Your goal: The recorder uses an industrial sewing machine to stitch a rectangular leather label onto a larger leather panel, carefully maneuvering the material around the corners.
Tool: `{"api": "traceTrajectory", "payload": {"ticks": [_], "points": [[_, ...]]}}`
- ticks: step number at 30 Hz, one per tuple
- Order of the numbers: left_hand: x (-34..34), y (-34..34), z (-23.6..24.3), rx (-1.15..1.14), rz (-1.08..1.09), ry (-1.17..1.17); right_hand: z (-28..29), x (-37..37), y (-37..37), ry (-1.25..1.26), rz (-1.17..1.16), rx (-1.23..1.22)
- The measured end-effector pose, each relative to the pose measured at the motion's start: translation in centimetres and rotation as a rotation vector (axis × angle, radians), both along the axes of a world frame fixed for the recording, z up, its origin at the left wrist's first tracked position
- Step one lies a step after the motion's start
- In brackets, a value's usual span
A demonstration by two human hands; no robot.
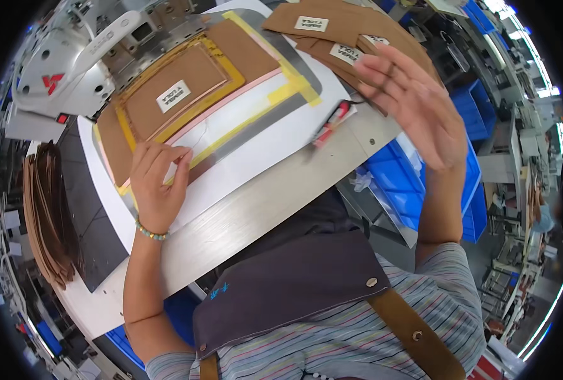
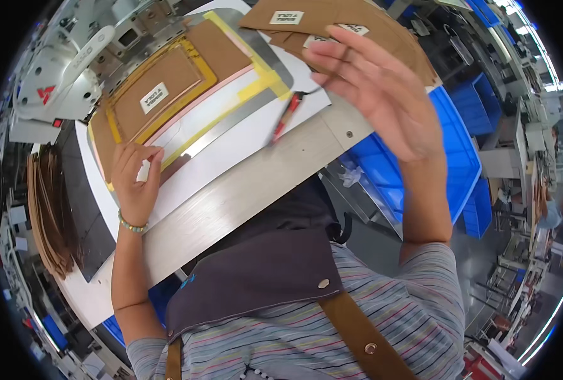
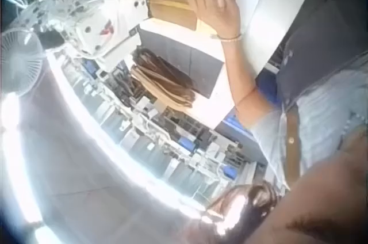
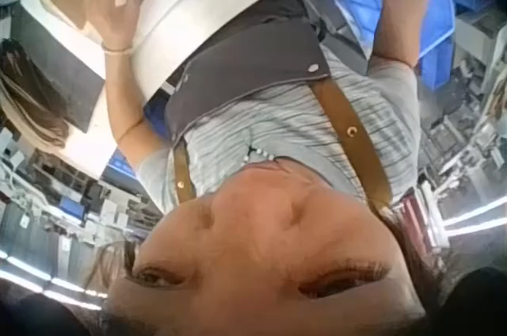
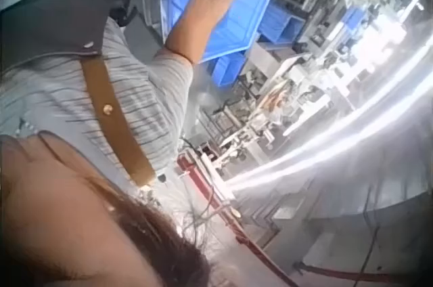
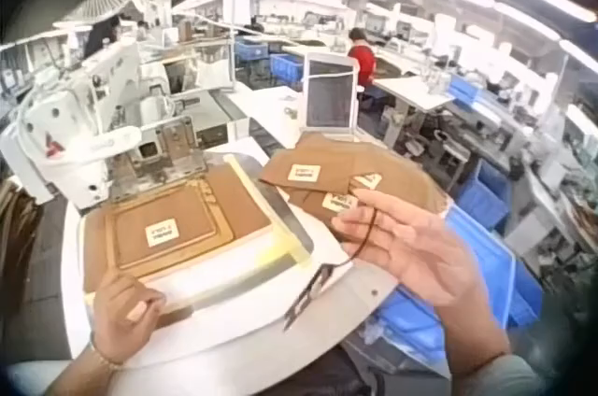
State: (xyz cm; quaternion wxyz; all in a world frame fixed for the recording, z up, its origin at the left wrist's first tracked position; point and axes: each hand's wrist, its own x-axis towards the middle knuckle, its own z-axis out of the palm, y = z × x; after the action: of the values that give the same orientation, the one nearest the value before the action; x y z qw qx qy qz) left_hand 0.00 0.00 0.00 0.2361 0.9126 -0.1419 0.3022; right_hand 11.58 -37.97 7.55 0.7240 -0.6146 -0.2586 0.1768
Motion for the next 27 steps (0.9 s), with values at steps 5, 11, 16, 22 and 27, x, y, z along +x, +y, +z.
{"api": "traceTrajectory", "payload": {"ticks": [5, 11, 16, 22, 27], "points": [[-0.6, 0.5, 0.6, -0.082, -0.009, 0.036, -5.5, 2.8, 3.6, -0.136, -0.134, -0.571], [-0.4, 1.2, 0.3, -0.010, 0.006, -0.005, -6.6, 1.2, 6.9, -0.985, -0.474, -0.950], [-0.3, 1.0, 0.1, 0.072, 0.026, -0.025, -8.6, 1.4, 12.1, -1.345, -0.145, -0.743], [0.3, 1.0, 0.1, 0.087, 0.002, -0.082, -9.1, 3.1, 13.1, -1.211, 0.000, -0.839], [0.0, 1.3, -0.2, 0.072, -0.014, -0.032, -6.0, 2.9, 13.7, -0.855, 0.018, -0.707]]}}
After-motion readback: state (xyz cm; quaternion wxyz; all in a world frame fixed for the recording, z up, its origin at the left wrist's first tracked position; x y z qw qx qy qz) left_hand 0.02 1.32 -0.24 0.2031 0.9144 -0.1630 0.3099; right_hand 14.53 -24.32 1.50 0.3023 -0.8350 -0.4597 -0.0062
